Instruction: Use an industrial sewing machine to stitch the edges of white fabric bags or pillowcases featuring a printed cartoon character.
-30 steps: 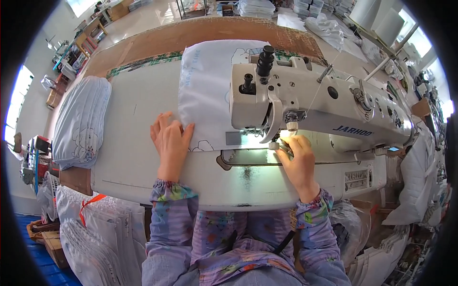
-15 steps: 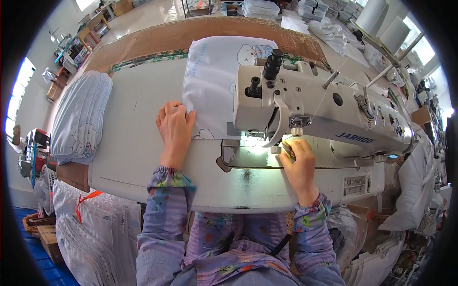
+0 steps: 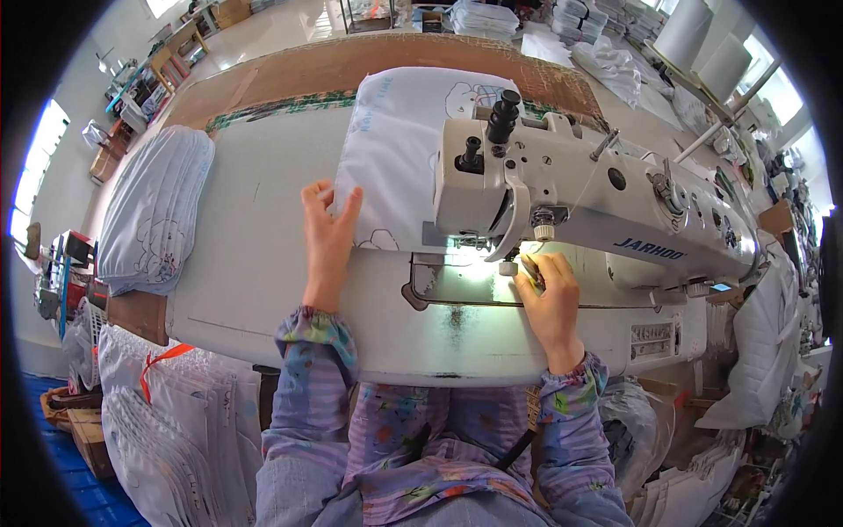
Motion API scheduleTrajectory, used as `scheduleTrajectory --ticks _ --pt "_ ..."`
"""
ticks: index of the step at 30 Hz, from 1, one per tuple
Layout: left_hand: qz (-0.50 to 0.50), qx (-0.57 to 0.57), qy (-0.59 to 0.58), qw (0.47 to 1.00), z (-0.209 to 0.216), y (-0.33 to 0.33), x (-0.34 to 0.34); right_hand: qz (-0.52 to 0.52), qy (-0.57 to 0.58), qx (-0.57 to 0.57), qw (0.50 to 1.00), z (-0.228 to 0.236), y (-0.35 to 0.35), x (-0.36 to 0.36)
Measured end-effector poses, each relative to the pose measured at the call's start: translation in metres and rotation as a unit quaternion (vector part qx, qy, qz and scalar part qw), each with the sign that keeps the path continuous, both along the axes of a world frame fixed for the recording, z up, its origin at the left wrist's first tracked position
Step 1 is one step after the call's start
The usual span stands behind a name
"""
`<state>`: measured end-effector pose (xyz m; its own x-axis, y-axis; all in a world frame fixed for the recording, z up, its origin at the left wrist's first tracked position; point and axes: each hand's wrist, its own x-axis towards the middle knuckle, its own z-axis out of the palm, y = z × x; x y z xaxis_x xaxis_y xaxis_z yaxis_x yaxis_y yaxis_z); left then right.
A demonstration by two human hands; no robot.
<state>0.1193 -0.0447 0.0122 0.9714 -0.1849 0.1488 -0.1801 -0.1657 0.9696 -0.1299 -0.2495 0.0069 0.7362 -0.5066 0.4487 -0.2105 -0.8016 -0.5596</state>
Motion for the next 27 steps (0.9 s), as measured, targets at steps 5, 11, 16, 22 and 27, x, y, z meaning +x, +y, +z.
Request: scheduleTrajectory --ticks 5,11,16,22,27 --pt "-0.053 0.078 -0.217 0.972 -0.021 0.015 0.036 0.02 0.021 -0.052 0.998 -0.007 0.007 0.021" --pt "0.055 0.039 -0.289 0.955 0.082 0.045 0.028 0.012 0.048 0.008 0.999 -0.03 -0.026 -0.007" --pt "0.251 0.002 -0.257 0.933 0.186 0.346 -0.037 0.032 0.018 -0.017 0.999 -0.031 -0.032 -0.007" --pt "0.382 0.508 -0.312 0.706 0.184 0.631 -0.276 0.073 0.039 -0.008 0.997 -0.045 -0.039 0.002" --pt "0.472 0.499 -0.182 0.704 0.094 0.722 -0.363 0.058 0.037 -0.01 0.998 -0.034 -0.039 0.0"
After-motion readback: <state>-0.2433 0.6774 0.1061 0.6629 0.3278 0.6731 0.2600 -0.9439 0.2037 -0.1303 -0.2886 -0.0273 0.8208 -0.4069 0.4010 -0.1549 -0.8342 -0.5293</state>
